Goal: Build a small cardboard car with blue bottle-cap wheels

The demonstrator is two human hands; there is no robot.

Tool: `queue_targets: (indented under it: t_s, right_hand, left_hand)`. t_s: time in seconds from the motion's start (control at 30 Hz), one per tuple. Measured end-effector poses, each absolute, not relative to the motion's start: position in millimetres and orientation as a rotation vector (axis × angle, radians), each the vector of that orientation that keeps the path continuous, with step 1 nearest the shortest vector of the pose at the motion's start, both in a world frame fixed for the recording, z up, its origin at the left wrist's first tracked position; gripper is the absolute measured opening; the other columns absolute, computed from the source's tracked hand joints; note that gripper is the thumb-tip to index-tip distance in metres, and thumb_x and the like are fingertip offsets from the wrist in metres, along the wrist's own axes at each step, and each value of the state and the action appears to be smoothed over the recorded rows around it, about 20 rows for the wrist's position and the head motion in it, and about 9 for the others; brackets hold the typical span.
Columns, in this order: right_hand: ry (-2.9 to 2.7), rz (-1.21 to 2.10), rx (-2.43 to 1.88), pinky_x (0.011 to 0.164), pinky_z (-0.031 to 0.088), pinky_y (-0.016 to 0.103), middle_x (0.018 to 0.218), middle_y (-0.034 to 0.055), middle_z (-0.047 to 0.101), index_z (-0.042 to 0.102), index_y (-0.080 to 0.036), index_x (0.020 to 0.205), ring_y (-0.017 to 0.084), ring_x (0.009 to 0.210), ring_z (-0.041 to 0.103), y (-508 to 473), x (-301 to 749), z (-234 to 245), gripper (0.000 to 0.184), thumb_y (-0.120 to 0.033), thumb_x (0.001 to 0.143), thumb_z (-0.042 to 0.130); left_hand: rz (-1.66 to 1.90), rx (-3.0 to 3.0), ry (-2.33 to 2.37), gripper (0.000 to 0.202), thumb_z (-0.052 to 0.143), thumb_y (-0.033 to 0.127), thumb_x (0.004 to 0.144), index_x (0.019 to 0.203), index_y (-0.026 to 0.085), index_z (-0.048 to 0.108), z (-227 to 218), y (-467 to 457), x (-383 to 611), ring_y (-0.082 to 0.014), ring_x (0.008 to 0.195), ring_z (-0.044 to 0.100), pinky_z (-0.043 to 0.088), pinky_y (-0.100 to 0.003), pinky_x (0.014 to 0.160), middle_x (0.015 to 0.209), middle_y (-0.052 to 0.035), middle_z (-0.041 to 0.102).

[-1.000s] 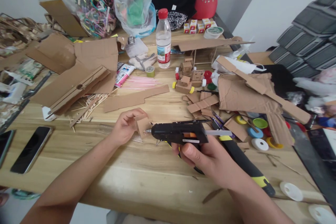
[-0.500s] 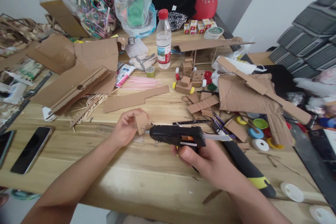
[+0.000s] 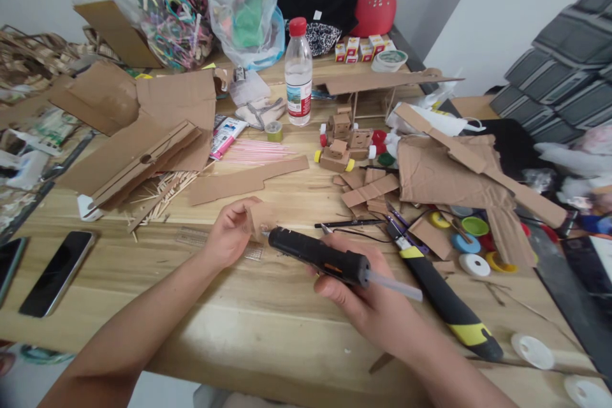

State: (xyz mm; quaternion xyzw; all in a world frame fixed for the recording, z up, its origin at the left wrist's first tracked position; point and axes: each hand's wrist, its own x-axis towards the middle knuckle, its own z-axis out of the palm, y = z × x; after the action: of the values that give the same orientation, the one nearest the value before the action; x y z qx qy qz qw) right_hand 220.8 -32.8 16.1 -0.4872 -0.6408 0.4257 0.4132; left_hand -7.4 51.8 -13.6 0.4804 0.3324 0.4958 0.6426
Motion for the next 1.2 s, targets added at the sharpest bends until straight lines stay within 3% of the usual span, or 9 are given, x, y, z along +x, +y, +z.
queue_targets:
  t_s: [0.17, 0.4, 0.57, 0.8, 1.2]
  right_hand:
    - [-1.786, 0.878, -1.158, 0.054, 0.048, 0.034, 0.067, 0.0053, 0.065, 0.071, -0.025, 0.094, 0.023, 0.058, 0.060, -28.1, 218.0, 8.2, 0.051, -0.071, 0.093, 0.048]
    - [-1.796, 0.797, -1.149, 0.046, 0.042, 0.030, 0.055, -0.0012, 0.058, 0.068, -0.026, 0.092, 0.015, 0.041, 0.044, -28.3, 216.4, 7.0, 0.044, -0.068, 0.092, 0.054]
    - [-1.857, 0.691, -1.188, 0.044, 0.042, 0.026, 0.060, -0.0014, 0.064, 0.064, -0.027, 0.089, 0.014, 0.043, 0.053, -28.4, 213.3, 13.4, 0.043, -0.067, 0.095, 0.050]
    - [-1.801, 0.626, -1.355, 0.055, 0.051, 0.029, 0.069, 0.0022, 0.069, 0.064, -0.027, 0.086, 0.018, 0.053, 0.061, -36.1, 203.9, 22.1, 0.047, -0.069, 0.095, 0.046]
    - [-1.816, 0.587, -1.364, 0.055, 0.051, 0.029, 0.067, 0.0014, 0.069, 0.065, -0.028, 0.089, 0.018, 0.054, 0.062, -36.6, 206.5, 22.3, 0.042, -0.064, 0.098, 0.046]
  left_hand:
    - [1.124, 1.080, 0.767, 0.051, 0.090, 0.063, 0.057, 0.067, 0.017, 0.070, -14.3, 51.6, -6.7, -0.0138, 0.065, 0.054, 0.045, -0.026, 0.064, 0.070, -0.0006, 0.061]
    - [1.113, 1.076, 0.742, 0.048, 0.091, 0.059, 0.059, 0.064, 0.017, 0.068, -12.5, 51.8, -6.5, -0.0128, 0.064, 0.053, 0.046, -0.026, 0.064, 0.069, -0.0001, 0.060]
    - [1.124, 1.024, 0.754, 0.048, 0.093, 0.057, 0.056, 0.064, 0.016, 0.069, -8.5, 50.2, -4.4, -0.0117, 0.063, 0.053, 0.045, -0.024, 0.063, 0.066, 0.0015, 0.059]
    - [1.126, 0.945, 0.742, 0.047, 0.096, 0.054, 0.052, 0.064, 0.016, 0.071, -7.0, 49.3, -2.8, -0.0109, 0.062, 0.054, 0.045, -0.023, 0.063, 0.065, 0.0011, 0.061]
    - [1.093, 0.942, 0.761, 0.051, 0.095, 0.058, 0.049, 0.064, 0.017, 0.069, -6.9, 48.8, -2.7, -0.0112, 0.060, 0.055, 0.048, -0.025, 0.061, 0.063, 0.0015, 0.061]
